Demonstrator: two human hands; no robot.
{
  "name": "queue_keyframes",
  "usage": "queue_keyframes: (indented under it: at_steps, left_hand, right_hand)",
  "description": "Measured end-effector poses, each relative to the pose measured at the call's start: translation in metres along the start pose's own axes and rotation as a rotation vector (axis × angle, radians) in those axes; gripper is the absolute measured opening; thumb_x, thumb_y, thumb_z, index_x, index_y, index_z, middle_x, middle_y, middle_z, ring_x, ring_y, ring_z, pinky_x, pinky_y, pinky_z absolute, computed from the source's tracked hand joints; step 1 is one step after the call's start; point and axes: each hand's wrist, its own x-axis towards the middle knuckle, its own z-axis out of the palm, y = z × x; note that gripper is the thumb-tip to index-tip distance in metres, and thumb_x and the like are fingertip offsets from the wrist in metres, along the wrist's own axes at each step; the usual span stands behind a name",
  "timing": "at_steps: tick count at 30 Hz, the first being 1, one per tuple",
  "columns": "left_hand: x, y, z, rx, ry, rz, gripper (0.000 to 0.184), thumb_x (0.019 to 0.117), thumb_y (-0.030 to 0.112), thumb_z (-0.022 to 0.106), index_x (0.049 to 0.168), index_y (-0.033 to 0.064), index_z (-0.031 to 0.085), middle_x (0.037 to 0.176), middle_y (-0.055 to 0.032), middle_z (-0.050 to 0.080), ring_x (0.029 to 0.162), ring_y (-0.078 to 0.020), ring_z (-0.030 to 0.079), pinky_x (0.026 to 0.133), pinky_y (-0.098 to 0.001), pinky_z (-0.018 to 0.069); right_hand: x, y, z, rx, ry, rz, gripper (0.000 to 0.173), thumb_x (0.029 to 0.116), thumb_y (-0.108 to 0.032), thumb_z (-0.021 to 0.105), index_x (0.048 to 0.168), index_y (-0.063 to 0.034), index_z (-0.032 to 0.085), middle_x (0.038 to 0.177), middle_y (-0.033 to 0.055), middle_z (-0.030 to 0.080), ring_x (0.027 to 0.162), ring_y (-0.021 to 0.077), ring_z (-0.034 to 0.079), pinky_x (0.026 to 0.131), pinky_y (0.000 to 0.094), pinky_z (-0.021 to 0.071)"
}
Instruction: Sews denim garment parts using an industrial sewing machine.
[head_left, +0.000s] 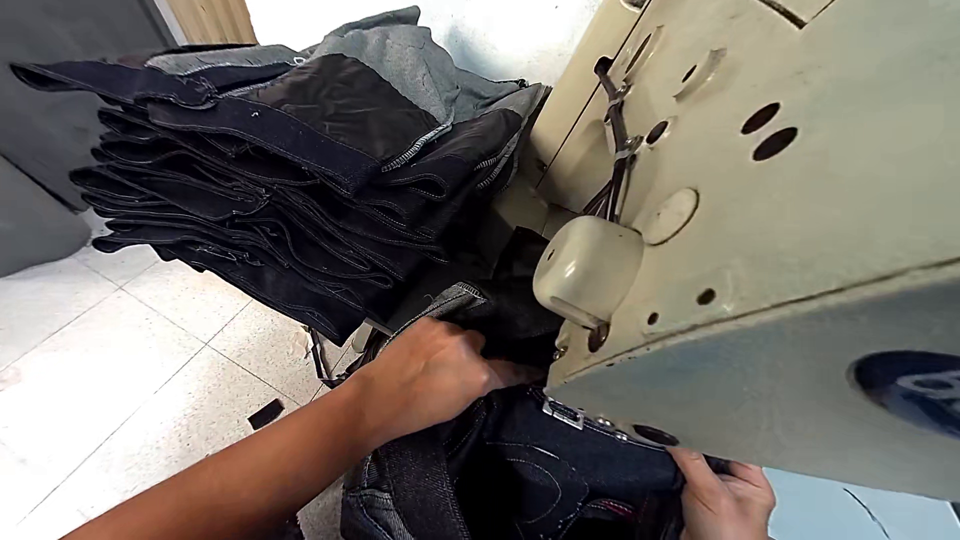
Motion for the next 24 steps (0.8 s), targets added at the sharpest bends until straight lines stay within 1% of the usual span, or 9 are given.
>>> queue_keyframes:
  at_steps: [3,5,7,9,12,16,19,22,24]
  left_hand:
    - [0.0012,0.0027,-0.0016,0.008,-0.011,-0.019,0.023,0.0904,0.011,0.061,0.094,0.023,0.081,0.06,-0.0017,0.058,0.05,-0.0181,0.059,0.041,-0.033,0.044]
    - [0.0011,0.0028,-0.0023,0.001,-0.02,-0.016,0.022,0.0906,0.011,0.061,0.093,0.0213,0.08,0.061,-0.002,0.058,0.051,-0.0184,0.06,0.042,-0.0335,0.0448]
    - [0.0012,0.0006,-0.0025,-0.01,-0.016,0.003,0.022,0.0908,0.01,0.061,0.093,0.0206,0.08,0.059,-0.0019,0.057,0.05,-0.0186,0.058,0.042,-0.0332,0.0441]
    - [-0.0003,-0.0028,-0.0034,-0.017,-0.019,0.012,0.025,0.0908,0.009,0.061,0.098,0.0218,0.081,0.058,-0.0022,0.055,0.049,-0.0188,0.056,0.042,-0.033,0.0436]
    - [-0.0032,-0.0054,-0.0029,-0.031,-0.039,0.013,0.028,0.0908,0.008,0.061,0.104,0.0236,0.081,0.059,-0.003,0.055,0.049,-0.0194,0.057,0.043,-0.0338,0.0448]
    - [-0.0039,-0.0063,-0.0026,-0.045,-0.049,-0.001,0.029,0.0919,0.008,0.061,0.106,0.0246,0.081,0.06,-0.003,0.057,0.051,-0.0199,0.059,0.043,-0.0347,0.0458]
    - [-0.0052,-0.0051,-0.0026,-0.04,-0.049,-0.01,0.029,0.0928,0.009,0.06,0.106,0.0258,0.08,0.06,-0.0024,0.056,0.05,-0.0196,0.057,0.043,-0.0344,0.045]
    - [-0.0037,-0.002,-0.0031,-0.041,-0.047,-0.012,0.029,0.0921,0.009,0.06,0.105,0.0248,0.08,0.058,-0.0022,0.055,0.048,-0.0196,0.056,0.041,-0.0347,0.0433]
    - [-0.003,0.0,-0.0033,-0.038,-0.049,-0.014,0.028,0.0917,0.009,0.06,0.104,0.0242,0.08,0.058,-0.0021,0.055,0.048,-0.0195,0.056,0.041,-0.0344,0.043]
  right_hand:
    - [0.0026,0.0043,-0.0006,0.014,-0.007,-0.009,0.03,0.0783,0.014,0.062,0.099,-0.0081,0.062,0.083,-0.0156,0.073,0.081,-0.0083,0.068,0.077,0.0126,0.0584]
    - [0.0021,0.0053,-0.0007,0.014,-0.017,-0.017,0.03,0.0787,0.015,0.061,0.097,-0.0092,0.062,0.083,-0.0159,0.073,0.08,-0.0079,0.069,0.077,0.0131,0.0586]
    - [0.0018,0.0049,-0.0011,0.019,-0.035,-0.041,0.031,0.0787,0.015,0.061,0.096,-0.0109,0.062,0.083,-0.0166,0.073,0.081,-0.0077,0.069,0.077,0.0135,0.0587]
    - [0.0017,0.0053,-0.0008,0.024,-0.052,-0.077,0.032,0.078,0.015,0.063,0.097,-0.0116,0.063,0.086,-0.0164,0.074,0.083,-0.0066,0.07,0.08,0.0147,0.0589]
    - [0.0002,0.0046,0.0006,0.011,-0.039,-0.103,0.037,0.0763,0.018,0.063,0.097,-0.0122,0.062,0.086,-0.0171,0.074,0.083,-0.0068,0.07,0.08,0.015,0.0593]
    - [-0.0002,0.005,0.0007,0.0,-0.057,-0.12,0.039,0.0754,0.019,0.064,0.098,-0.0132,0.061,0.086,-0.019,0.074,0.084,-0.008,0.069,0.08,0.0143,0.059]
    - [-0.0001,0.0052,0.0011,-0.005,-0.059,-0.127,0.038,0.0753,0.018,0.064,0.098,-0.0128,0.062,0.086,-0.0185,0.074,0.083,-0.0077,0.069,0.08,0.0144,0.059]
    - [0.0021,0.0078,0.0005,-0.004,-0.072,-0.099,0.035,0.0748,0.016,0.063,0.096,-0.0117,0.061,0.083,-0.0167,0.073,0.081,-0.0072,0.069,0.078,0.0142,0.0589]
    - [0.0018,0.0099,-0.0004,-0.002,-0.078,-0.091,0.036,0.0755,0.016,0.064,0.097,-0.0121,0.062,0.085,-0.0173,0.073,0.082,-0.0073,0.069,0.078,0.0141,0.0589]
